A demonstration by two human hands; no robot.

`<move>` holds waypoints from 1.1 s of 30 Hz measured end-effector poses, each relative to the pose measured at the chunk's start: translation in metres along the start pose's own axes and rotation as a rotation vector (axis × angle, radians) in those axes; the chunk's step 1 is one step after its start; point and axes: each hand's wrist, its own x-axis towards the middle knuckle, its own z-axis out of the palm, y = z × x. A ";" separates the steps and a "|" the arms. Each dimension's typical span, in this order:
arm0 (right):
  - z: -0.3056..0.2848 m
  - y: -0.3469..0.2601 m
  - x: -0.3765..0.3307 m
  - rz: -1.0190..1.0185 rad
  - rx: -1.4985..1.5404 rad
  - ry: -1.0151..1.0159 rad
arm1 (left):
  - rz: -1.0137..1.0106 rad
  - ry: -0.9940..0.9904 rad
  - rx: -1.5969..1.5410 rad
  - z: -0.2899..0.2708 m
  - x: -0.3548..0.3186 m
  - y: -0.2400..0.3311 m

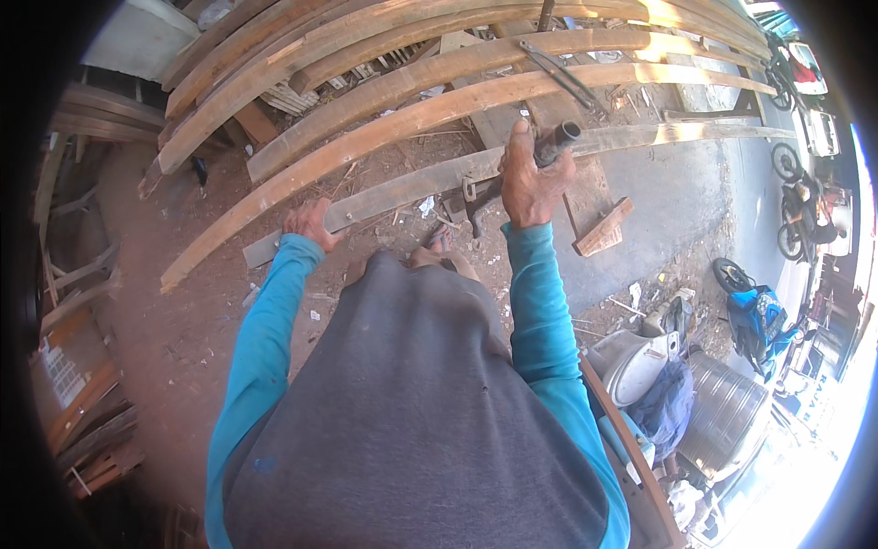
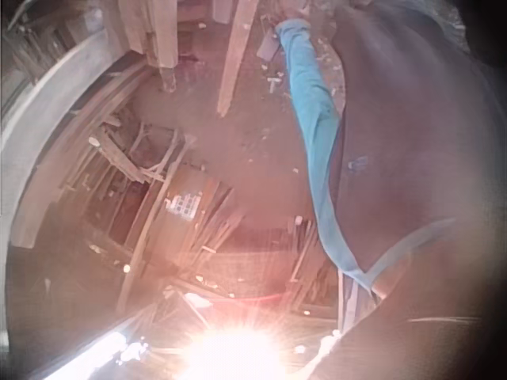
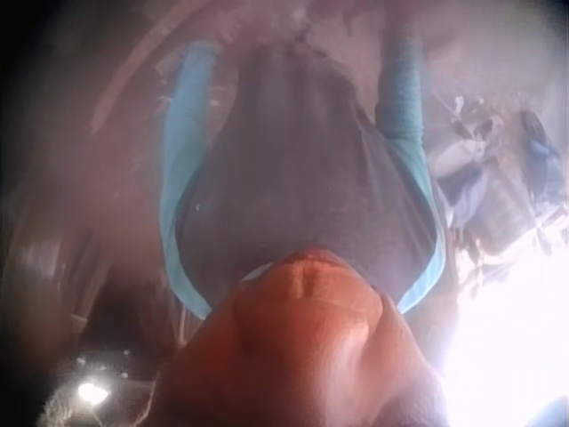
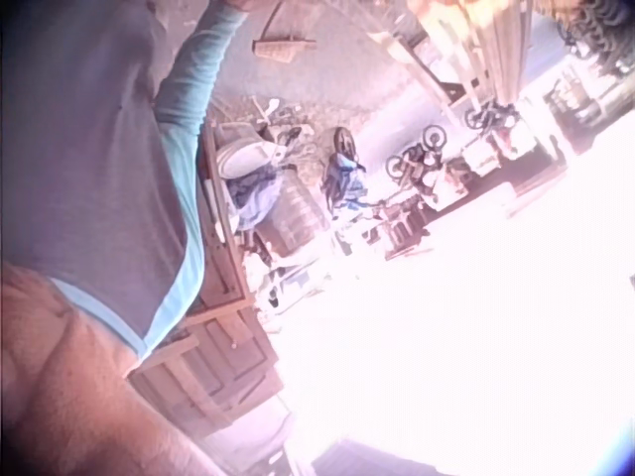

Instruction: The person removes nails from long wooden beams using a hammer and a pair of pincers. The person uses the claw of a hammer to pry some nails and then switches to pincers to pull remaining nails from the wood by hand.

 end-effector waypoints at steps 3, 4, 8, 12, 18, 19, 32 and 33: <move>0.012 -0.003 0.018 0.022 -0.048 -0.069 | 0.052 0.112 0.043 0.003 -0.003 -0.002; 0.018 -0.006 0.023 0.051 -0.051 -0.076 | 0.089 0.182 0.043 0.004 -0.003 -0.003; 0.032 0.004 0.043 -0.162 -0.133 -0.010 | 0.089 0.160 0.038 0.011 -0.003 -0.008; 0.023 -0.007 0.040 -0.086 0.057 0.111 | 0.073 0.017 -0.010 -0.002 -0.008 -0.007; -0.028 -0.005 0.048 0.082 0.157 0.299 | 0.124 -0.023 -0.046 0.002 -0.030 0.009; -0.037 0.005 0.051 0.095 0.230 0.359 | 0.120 -0.024 -0.028 0.009 -0.029 0.005; -0.098 0.077 0.108 0.304 0.210 0.528 | 0.102 -0.070 -0.103 0.007 -0.023 0.004; -0.105 0.090 0.112 0.346 0.224 0.537 | 0.086 -0.088 -0.089 0.006 -0.023 0.004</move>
